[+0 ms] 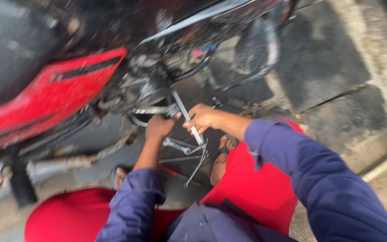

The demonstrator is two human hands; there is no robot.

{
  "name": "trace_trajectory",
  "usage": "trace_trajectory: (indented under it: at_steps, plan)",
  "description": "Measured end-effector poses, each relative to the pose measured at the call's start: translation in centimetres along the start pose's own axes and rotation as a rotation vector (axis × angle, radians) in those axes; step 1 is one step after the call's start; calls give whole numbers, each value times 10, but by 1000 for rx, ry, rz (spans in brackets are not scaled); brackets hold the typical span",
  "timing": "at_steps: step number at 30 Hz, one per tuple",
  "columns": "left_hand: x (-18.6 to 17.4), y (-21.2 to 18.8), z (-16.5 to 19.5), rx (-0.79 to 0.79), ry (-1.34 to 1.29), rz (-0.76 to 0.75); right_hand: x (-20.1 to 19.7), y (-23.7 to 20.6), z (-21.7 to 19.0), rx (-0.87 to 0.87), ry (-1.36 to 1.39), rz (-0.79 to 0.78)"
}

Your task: The person uses a T-handle wrench to loosen and remove bolts from the motorcycle's engine casing. After removing the bolts, the person detaches the engine cover, revealing the internal gears, and then wipes the exposed area with a cloth.

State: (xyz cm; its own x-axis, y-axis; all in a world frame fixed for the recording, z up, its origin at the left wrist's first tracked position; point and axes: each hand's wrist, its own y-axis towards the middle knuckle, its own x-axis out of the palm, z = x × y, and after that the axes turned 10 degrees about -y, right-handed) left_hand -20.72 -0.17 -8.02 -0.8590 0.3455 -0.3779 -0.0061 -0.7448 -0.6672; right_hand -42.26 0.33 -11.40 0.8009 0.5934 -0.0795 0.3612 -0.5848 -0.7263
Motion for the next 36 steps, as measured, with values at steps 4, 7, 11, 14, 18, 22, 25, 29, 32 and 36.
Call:
trace_trajectory:
  at_steps: [4,7,11,14,18,22,25,29,32,36]
  plan:
    - [5,8,-2,57,-189,-80,15,-2,5,-181,-144,60]
    - [11,16,-5,-72,-115,-70,18,1,10,57,-22,-87]
    - [19,26,-16,-93,-80,-53,7,-3,13,35,131,-284]
    - [22,35,-24,-89,-75,-35,1,-10,10,10,16,-230]
    - [24,48,-27,-45,-72,-39,0,-20,5,54,-187,-75]
    - [26,54,-29,-64,-106,-50,4,-12,10,-41,-113,-123]
    - [26,53,-30,-46,-54,-32,5,-7,13,0,145,-241]
    - [26,50,-29,9,-95,-9,3,-12,14,8,67,-180]
    - [25,48,-24,23,-108,-27,6,-20,11,14,-173,-35]
    - [22,49,-25,87,-98,-31,8,-12,11,-44,-139,-67]
